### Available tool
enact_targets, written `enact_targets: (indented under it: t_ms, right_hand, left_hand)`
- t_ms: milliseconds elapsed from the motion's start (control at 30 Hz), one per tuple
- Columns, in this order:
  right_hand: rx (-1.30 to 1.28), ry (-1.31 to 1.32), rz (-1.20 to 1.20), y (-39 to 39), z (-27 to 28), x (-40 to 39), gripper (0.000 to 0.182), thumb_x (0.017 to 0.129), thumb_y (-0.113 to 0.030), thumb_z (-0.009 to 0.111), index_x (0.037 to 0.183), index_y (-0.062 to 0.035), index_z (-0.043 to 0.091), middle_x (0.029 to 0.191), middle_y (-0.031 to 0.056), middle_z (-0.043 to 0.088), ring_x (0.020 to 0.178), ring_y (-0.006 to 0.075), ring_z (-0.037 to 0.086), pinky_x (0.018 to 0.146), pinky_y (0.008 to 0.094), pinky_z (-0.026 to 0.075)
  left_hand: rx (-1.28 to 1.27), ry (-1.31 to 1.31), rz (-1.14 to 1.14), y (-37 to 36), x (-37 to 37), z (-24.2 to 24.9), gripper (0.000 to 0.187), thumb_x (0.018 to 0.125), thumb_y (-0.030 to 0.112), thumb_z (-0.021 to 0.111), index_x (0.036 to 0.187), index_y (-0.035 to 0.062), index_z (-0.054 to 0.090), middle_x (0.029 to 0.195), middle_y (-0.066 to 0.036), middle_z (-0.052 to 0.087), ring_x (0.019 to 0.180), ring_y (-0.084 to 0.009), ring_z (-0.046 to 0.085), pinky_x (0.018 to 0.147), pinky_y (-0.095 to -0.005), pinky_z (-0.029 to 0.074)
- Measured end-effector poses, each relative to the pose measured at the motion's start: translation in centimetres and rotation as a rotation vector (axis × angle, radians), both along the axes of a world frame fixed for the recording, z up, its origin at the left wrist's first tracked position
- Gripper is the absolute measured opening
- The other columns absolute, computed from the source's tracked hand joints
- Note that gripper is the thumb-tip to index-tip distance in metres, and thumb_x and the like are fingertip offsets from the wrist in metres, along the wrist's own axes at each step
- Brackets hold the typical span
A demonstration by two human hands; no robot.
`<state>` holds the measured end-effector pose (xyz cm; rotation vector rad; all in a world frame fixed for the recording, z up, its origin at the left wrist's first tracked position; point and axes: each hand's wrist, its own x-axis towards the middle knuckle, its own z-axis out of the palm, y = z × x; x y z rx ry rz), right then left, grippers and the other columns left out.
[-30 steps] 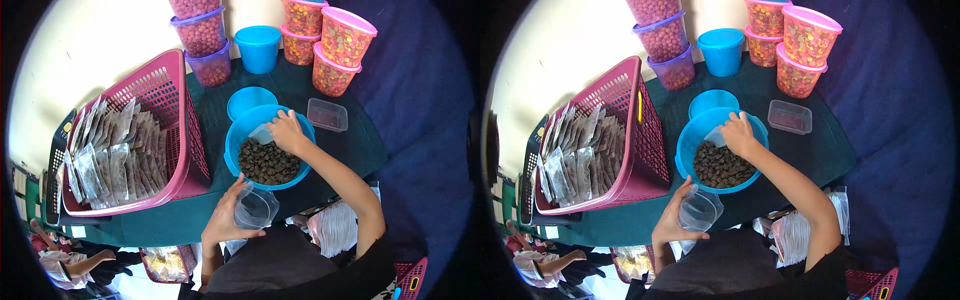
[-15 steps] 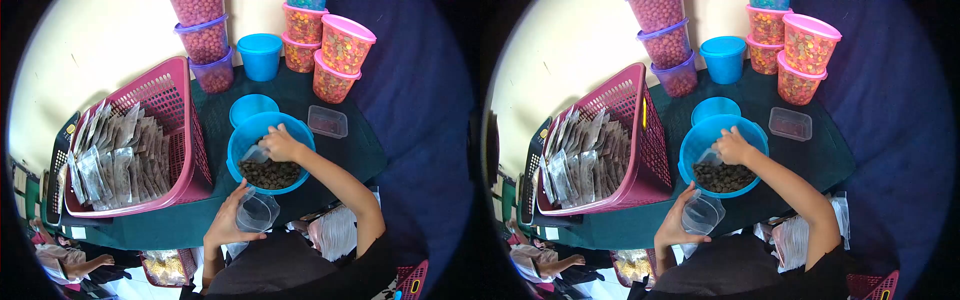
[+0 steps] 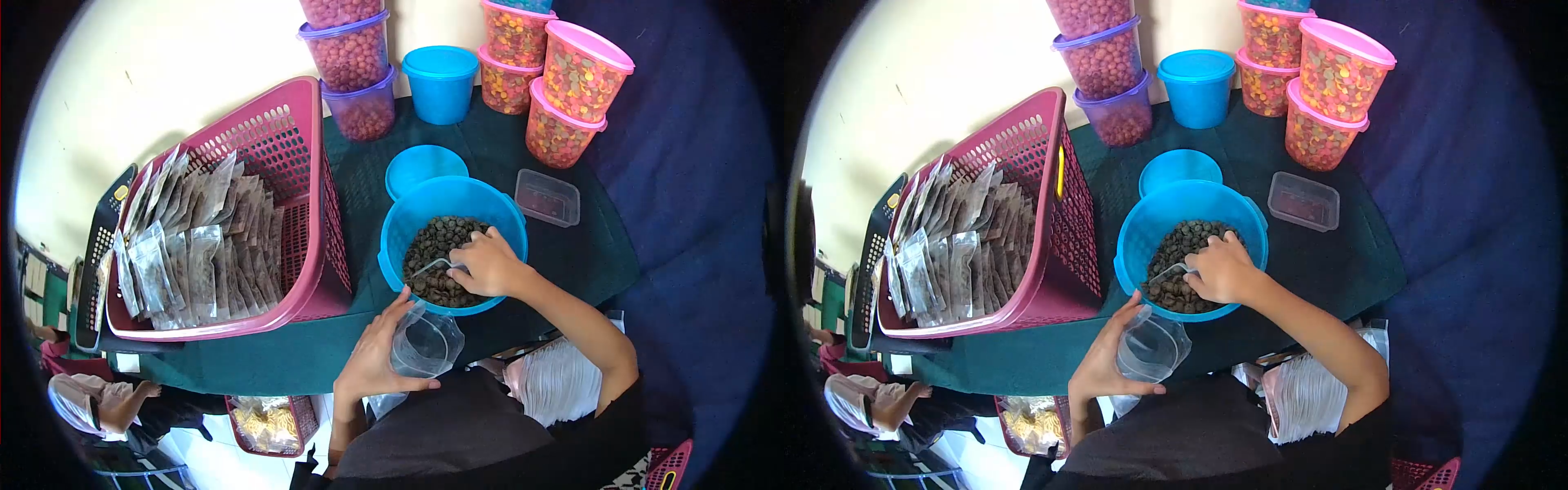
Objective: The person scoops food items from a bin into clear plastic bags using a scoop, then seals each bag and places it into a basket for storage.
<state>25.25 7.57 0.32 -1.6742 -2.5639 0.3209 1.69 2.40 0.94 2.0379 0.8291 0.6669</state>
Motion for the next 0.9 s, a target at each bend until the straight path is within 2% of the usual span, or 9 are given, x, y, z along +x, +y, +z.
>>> enact_targets:
  t_ms: [167, 233, 267, 367, 533, 667, 733, 900]
  right_hand:
    - [0.005, 0.053, -0.073, -0.9, 0.7, 0.5, 0.025, 0.076, -0.031, 0.05, 0.075, -0.0082, 0.061, 0.065, 0.0121, 0.058, 0.074, 0.029, 0.053, 0.068, 0.0407, 0.033]
    - [-0.146, 0.182, -0.181, -0.8, 1.0, 0.9, 0.029, 0.077, -0.031, 0.048, 0.071, -0.0063, 0.061, 0.064, 0.0141, 0.058, 0.068, 0.0315, 0.056, 0.064, 0.0433, 0.037]
    - [-0.142, 0.181, -0.183, -0.7, 1.0, 0.9, 0.029, 0.077, -0.031, 0.048, 0.071, -0.0063, 0.061, 0.064, 0.0141, 0.058, 0.068, 0.0315, 0.056, 0.064, 0.0433, 0.037]
    - [-0.188, 0.152, -0.24, 0.0, 0.8, 1.0, 0.034, 0.078, -0.033, 0.045, 0.07, -0.0039, 0.06, 0.066, 0.016, 0.059, 0.067, 0.0327, 0.057, 0.06, 0.0448, 0.04]
    - [-0.249, 0.262, -0.359, 1.3, 1.3, 1.5, 0.038, 0.079, -0.038, 0.045, 0.071, -0.0033, 0.06, 0.069, 0.0166, 0.059, 0.069, 0.0339, 0.057, 0.06, 0.043, 0.043]
    - [-0.203, 0.355, -0.374, 1.5, 1.2, 1.3, 0.038, 0.079, -0.039, 0.046, 0.071, -0.0038, 0.061, 0.068, 0.0164, 0.059, 0.067, 0.0335, 0.057, 0.058, 0.0422, 0.042]
    - [-0.124, 0.379, -0.447, 1.2, 2.2, 0.9, 0.037, 0.078, -0.037, 0.048, 0.067, -0.0037, 0.06, 0.063, 0.0159, 0.058, 0.063, 0.0321, 0.057, 0.056, 0.0409, 0.042]
    - [0.047, 0.422, -0.486, 1.4, 2.6, 1.1, 0.037, 0.077, -0.035, 0.05, 0.06, -0.0037, 0.059, 0.056, 0.0148, 0.056, 0.055, 0.0305, 0.055, 0.052, 0.039, 0.041]
  left_hand:
    - [0.018, 0.008, -0.016, 0.3, -0.1, 0.0, 0.101, 0.041, 0.038, 0.081, 0.121, -0.0006, 0.032, 0.132, -0.02, 0.027, 0.117, -0.0342, 0.035, 0.095, -0.041, 0.029]
    - [-0.008, -0.007, -0.026, 0.5, -0.3, 0.1, 0.101, 0.042, 0.037, 0.081, 0.121, -0.0012, 0.032, 0.131, -0.021, 0.028, 0.117, -0.034, 0.035, 0.095, -0.0404, 0.03]
    - [-0.004, -0.009, -0.029, 0.6, -0.4, 0.1, 0.101, 0.042, 0.037, 0.081, 0.121, -0.0012, 0.032, 0.131, -0.021, 0.028, 0.117, -0.034, 0.035, 0.095, -0.0404, 0.03]
    - [-0.067, -0.091, -0.049, 1.0, -0.6, 0.2, 0.104, 0.039, 0.029, 0.084, 0.124, -0.0002, 0.031, 0.13, -0.02, 0.03, 0.118, -0.029, 0.034, 0.092, -0.0387, 0.035]
    - [-0.009, -0.038, 0.095, 0.8, -0.7, 2.0, 0.104, 0.04, 0.028, 0.083, 0.124, -0.0029, 0.03, 0.12, -0.018, 0.039, 0.106, -0.0265, 0.045, 0.088, -0.0368, 0.039]
    - [0.043, -0.083, 0.164, 1.0, -0.7, 1.6, 0.103, 0.041, 0.029, 0.083, 0.123, -0.0039, 0.031, 0.117, -0.019, 0.041, 0.104, -0.0271, 0.047, 0.086, -0.0363, 0.039]
    - [0.071, 0.002, 0.249, 1.2, -0.7, 1.3, 0.101, 0.042, 0.03, 0.083, 0.122, -0.0044, 0.032, 0.114, -0.019, 0.042, 0.103, -0.0278, 0.047, 0.085, -0.0363, 0.04]
    - [0.077, 0.014, 0.289, 1.9, -0.4, 1.8, 0.098, 0.043, 0.031, 0.082, 0.12, -0.0051, 0.034, 0.111, -0.019, 0.044, 0.103, -0.0289, 0.047, 0.085, -0.0373, 0.04]
